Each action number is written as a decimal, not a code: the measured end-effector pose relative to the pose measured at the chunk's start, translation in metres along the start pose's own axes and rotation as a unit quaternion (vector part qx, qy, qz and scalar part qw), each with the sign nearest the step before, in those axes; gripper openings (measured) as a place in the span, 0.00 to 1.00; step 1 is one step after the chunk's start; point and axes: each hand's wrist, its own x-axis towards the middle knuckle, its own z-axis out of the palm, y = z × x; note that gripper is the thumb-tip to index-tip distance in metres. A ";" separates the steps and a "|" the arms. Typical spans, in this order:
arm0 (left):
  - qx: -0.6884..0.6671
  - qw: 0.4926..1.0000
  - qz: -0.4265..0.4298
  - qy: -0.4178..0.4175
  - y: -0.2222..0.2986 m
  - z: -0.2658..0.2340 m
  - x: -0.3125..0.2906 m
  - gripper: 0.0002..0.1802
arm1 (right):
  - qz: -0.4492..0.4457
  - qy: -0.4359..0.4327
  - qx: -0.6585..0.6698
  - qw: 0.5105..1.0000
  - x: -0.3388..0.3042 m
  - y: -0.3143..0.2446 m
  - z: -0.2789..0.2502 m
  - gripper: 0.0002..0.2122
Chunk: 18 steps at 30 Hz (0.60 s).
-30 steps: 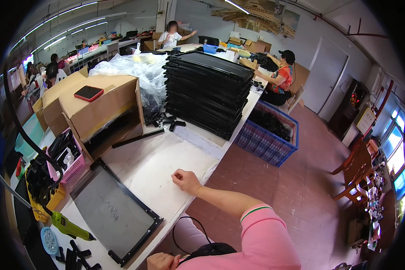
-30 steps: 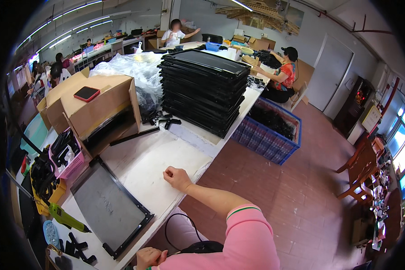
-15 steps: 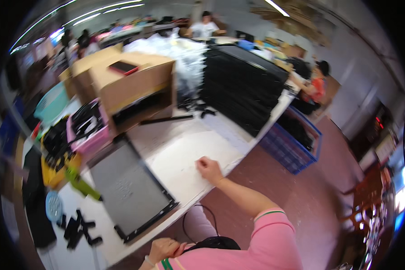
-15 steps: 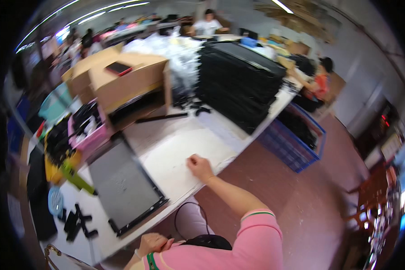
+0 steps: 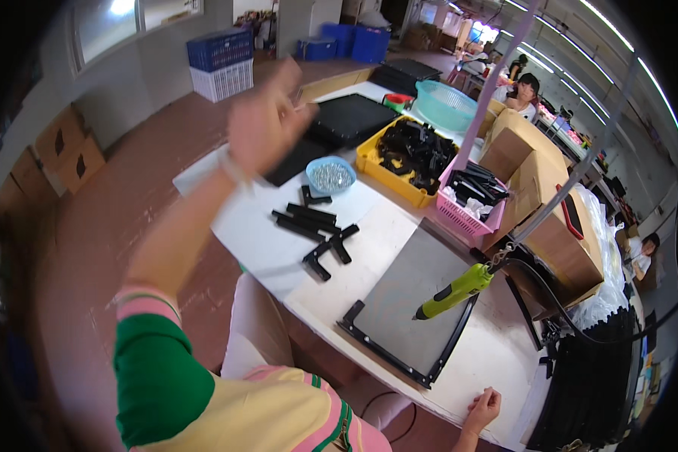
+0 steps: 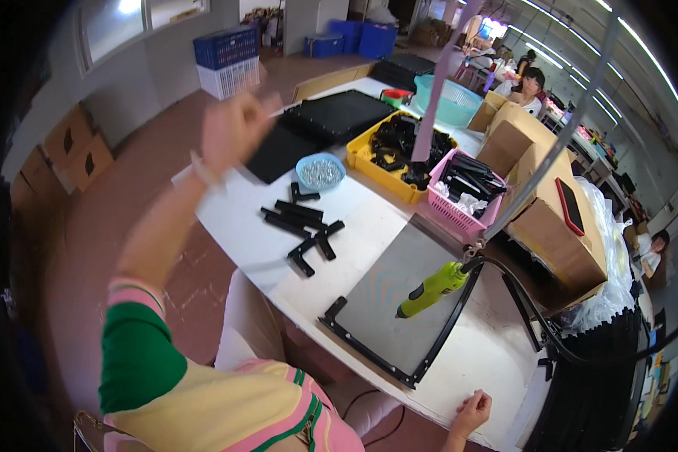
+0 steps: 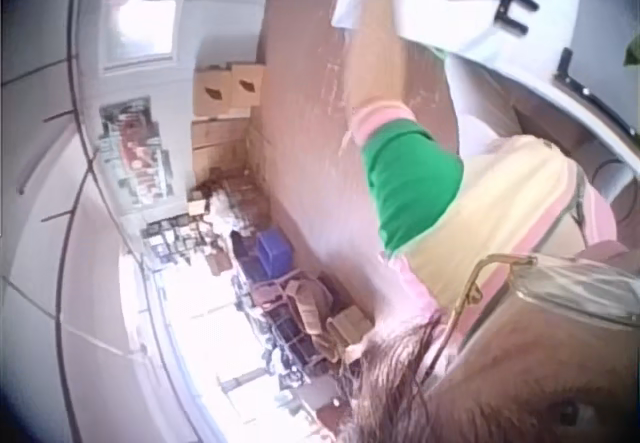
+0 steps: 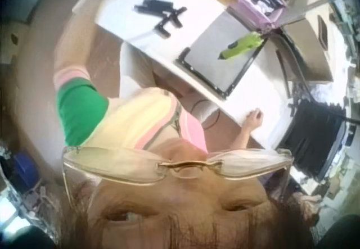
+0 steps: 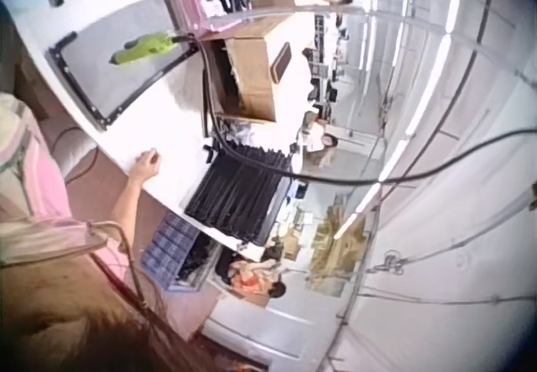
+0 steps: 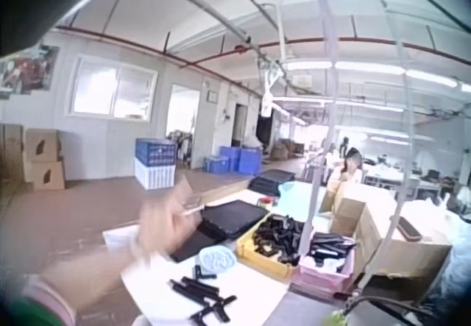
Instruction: The person fits plastic frame components onto the edges of a mesh panel and fastens them by driving screws with an electric screwdriver.
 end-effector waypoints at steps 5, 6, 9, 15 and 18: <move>0.072 0.938 -0.335 -0.057 -0.116 -0.055 0.133 0.36 | -0.019 -0.006 0.003 1.000 -0.006 -0.005 0.000 0.09; 0.066 0.945 -0.317 -0.053 -0.127 -0.056 0.140 0.36 | -0.017 -0.006 0.012 1.000 -0.005 -0.006 0.001 0.09; 0.087 0.906 -0.283 -0.303 -0.124 -0.047 0.119 0.17 | -0.008 -0.012 0.000 1.000 -0.005 -0.009 0.001 0.09; 0.014 0.798 0.005 -0.603 0.004 0.014 -0.022 0.17 | 0.027 0.006 -0.030 0.999 -0.003 -0.007 0.000 0.08; -0.113 0.696 0.067 -0.706 0.071 0.013 -0.093 0.20 | 0.011 0.012 -0.030 0.999 -0.005 -0.008 0.002 0.09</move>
